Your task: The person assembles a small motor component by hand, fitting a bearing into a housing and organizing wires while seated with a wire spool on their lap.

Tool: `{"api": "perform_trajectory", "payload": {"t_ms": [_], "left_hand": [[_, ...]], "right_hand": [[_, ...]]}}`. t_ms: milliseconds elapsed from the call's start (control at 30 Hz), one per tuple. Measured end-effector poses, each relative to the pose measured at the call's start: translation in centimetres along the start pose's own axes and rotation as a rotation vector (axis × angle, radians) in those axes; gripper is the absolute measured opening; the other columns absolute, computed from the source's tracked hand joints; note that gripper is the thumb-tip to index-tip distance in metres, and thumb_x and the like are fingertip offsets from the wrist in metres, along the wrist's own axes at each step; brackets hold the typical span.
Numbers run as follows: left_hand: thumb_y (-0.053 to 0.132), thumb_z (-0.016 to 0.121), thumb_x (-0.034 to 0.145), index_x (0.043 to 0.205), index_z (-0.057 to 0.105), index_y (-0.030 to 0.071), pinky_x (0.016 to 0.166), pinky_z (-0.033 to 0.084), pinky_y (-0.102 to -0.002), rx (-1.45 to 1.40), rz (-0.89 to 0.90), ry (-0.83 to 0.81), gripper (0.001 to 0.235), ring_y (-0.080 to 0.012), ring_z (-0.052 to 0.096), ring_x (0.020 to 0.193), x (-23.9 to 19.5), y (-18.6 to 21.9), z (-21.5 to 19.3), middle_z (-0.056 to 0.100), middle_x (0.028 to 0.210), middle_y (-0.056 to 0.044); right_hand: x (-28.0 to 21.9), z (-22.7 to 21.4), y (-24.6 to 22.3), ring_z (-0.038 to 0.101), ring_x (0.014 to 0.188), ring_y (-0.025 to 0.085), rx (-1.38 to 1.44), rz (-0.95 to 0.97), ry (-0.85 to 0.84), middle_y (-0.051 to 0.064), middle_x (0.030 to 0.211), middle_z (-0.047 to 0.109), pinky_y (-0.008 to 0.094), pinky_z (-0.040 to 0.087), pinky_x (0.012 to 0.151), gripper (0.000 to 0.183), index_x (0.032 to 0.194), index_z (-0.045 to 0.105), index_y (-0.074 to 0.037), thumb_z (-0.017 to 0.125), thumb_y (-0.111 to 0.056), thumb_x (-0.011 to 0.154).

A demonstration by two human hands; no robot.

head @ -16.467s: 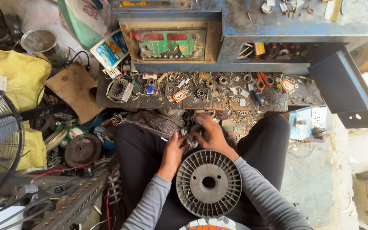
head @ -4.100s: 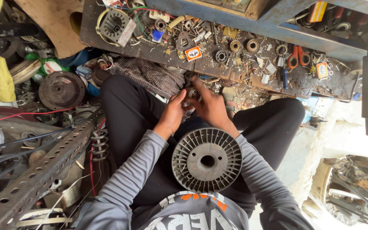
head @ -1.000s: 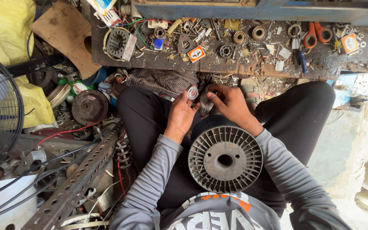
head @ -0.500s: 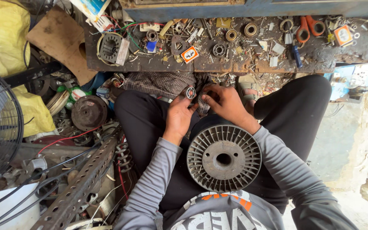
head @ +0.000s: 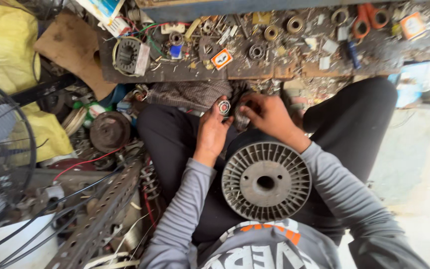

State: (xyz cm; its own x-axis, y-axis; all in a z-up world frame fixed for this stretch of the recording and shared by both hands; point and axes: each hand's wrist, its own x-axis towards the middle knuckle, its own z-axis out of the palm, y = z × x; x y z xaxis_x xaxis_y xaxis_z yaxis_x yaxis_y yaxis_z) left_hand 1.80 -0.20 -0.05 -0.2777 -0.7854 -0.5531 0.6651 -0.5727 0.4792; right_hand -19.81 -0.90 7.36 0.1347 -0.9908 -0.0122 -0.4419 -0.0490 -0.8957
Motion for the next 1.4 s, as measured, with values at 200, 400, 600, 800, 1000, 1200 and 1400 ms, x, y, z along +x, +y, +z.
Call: {"api": "perform_trajectory", "payload": {"t_ms": [200,400,600,800,1000,1200,1400], "left_hand": [[0.015,0.066,0.087,0.126,0.065,0.010,0.103,0.047,-0.040,-0.006,0.064,-0.177,0.039,-0.0179,0.058,0.126,-0.5,0.2,0.3,0.066,0.132,-0.002],[0.029,0.065,0.102,0.114,0.070,0.011,0.092,0.050,-0.039,-0.054,0.057,-0.063,0.022,-0.0152,0.061,0.115,-0.3,-0.1,0.8,0.070,0.125,-0.002],[0.026,0.068,0.103,0.113,0.071,0.013,0.096,0.049,-0.038,-0.031,0.083,-0.063,0.017,-0.0138,0.060,0.117,-0.1,-0.2,0.3,0.071,0.120,0.001],[0.020,0.070,0.102,0.107,0.068,0.013,0.099,0.049,-0.041,-0.091,0.086,-0.136,0.009,-0.0181,0.062,0.124,-0.1,-0.2,-0.1,0.071,0.120,0.001],[0.031,0.067,0.099,0.115,0.069,0.012,0.094,0.049,-0.041,-0.165,0.004,-0.052,0.026,-0.0190,0.061,0.119,-0.2,0.2,0.4,0.067,0.135,-0.003],[0.035,0.065,0.099,0.122,0.066,0.010,0.095,0.050,-0.039,-0.225,-0.025,-0.004,0.034,-0.0184,0.062,0.117,0.5,1.0,-0.5,0.062,0.140,-0.005],[0.030,0.067,0.106,0.114,0.067,0.010,0.095,0.050,-0.039,-0.266,0.053,0.021,0.022,-0.0189,0.064,0.117,0.3,-0.5,-1.1,0.069,0.120,-0.003]], "right_hand": [[0.1,0.1,0.0,0.070,0.061,0.026,-0.032,0.004,-0.006,0.017,0.075,0.070,0.035,0.054,0.058,0.027,0.109,0.073,-0.002,0.075,-0.022,0.091],[0.4,0.1,-0.2,0.069,0.059,0.026,-0.030,0.014,-0.006,0.016,0.072,0.070,0.035,0.053,0.058,0.028,0.110,0.073,-0.003,0.075,-0.023,0.090],[0.2,0.5,0.4,0.072,0.061,0.026,-0.061,0.073,-0.052,0.015,0.072,0.071,0.036,0.055,0.059,0.028,0.110,0.073,-0.005,0.076,-0.023,0.089],[1.2,3.8,10.1,0.074,0.077,0.033,-0.305,0.236,-0.088,0.016,0.084,0.075,0.043,0.058,0.071,0.033,0.109,0.076,-0.010,0.080,-0.029,0.083],[3.1,9.6,22.7,0.071,0.099,0.039,-0.510,0.285,-0.402,0.022,0.110,0.073,0.046,0.055,0.084,0.062,0.134,0.064,-0.013,0.082,-0.036,0.079],[3.4,12.5,25.5,0.067,0.112,0.032,-0.948,0.259,-0.822,0.012,0.116,0.072,0.052,0.045,0.100,0.069,0.134,0.063,-0.018,0.084,-0.051,0.078],[3.1,14.4,26.2,0.062,0.121,0.028,-1.038,0.135,-0.782,0.009,0.122,0.070,0.058,0.035,0.106,0.044,0.128,0.068,-0.023,0.073,-0.036,0.086]]}}
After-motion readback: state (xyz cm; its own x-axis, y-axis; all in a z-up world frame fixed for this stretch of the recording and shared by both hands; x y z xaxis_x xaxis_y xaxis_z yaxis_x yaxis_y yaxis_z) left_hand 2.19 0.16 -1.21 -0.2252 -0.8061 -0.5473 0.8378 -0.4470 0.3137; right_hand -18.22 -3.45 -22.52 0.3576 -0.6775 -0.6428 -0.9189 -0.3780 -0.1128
